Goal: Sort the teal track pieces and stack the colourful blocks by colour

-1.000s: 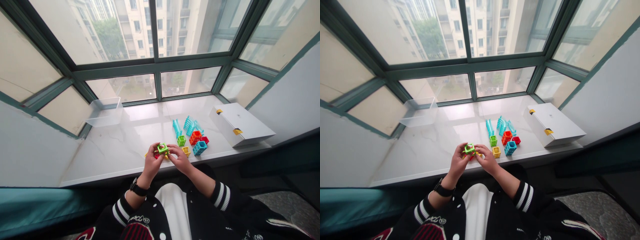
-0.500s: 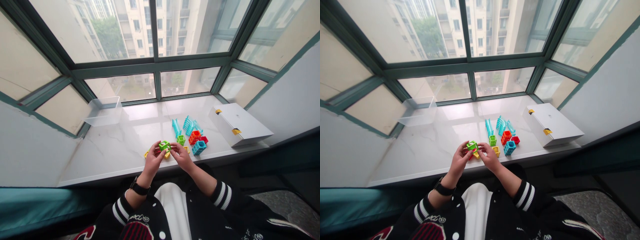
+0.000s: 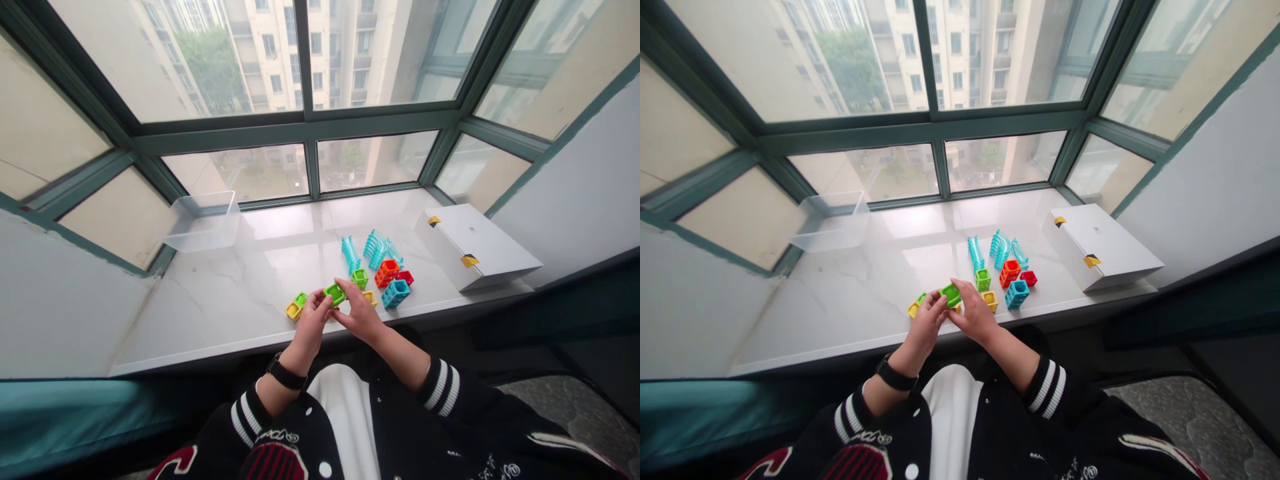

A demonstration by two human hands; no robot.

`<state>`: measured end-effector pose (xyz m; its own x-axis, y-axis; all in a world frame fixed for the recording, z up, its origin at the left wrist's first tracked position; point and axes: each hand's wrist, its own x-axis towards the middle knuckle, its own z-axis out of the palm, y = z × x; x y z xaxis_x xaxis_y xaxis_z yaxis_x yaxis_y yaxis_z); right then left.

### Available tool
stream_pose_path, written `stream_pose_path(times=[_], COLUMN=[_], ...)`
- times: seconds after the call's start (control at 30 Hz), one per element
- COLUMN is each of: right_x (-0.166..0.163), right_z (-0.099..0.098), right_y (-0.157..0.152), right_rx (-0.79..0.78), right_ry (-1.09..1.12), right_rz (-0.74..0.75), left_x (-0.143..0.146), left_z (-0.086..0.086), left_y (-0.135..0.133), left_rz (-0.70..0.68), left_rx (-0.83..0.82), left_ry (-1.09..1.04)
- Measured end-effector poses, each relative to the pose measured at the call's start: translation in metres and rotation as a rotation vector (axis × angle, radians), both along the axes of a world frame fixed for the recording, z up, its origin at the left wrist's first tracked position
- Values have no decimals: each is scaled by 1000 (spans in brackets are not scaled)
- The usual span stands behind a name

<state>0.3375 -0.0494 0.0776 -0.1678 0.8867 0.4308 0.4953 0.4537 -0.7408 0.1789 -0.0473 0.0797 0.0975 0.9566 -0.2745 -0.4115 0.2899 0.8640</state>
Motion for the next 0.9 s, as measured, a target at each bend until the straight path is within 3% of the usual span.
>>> stream_pose_path(times=[0.2,0.4,0.57,0.9], right_x=[11,35,60,122], right_z=[3,25,40,58], right_y=[3,5,16,32], right_rx=[-7,12,0,48], right_ry=[-140,-266,-346,-376], right_rz=[1,107,148,-100], left_x=[10,13,17,34], left_z=[-5,-6,-17,-48], left_y=[2,2,9,80], left_rz=[-5,-60,-154,-173], left_rx=[-29,88,223,630], left_ry=[11,102,224,722])
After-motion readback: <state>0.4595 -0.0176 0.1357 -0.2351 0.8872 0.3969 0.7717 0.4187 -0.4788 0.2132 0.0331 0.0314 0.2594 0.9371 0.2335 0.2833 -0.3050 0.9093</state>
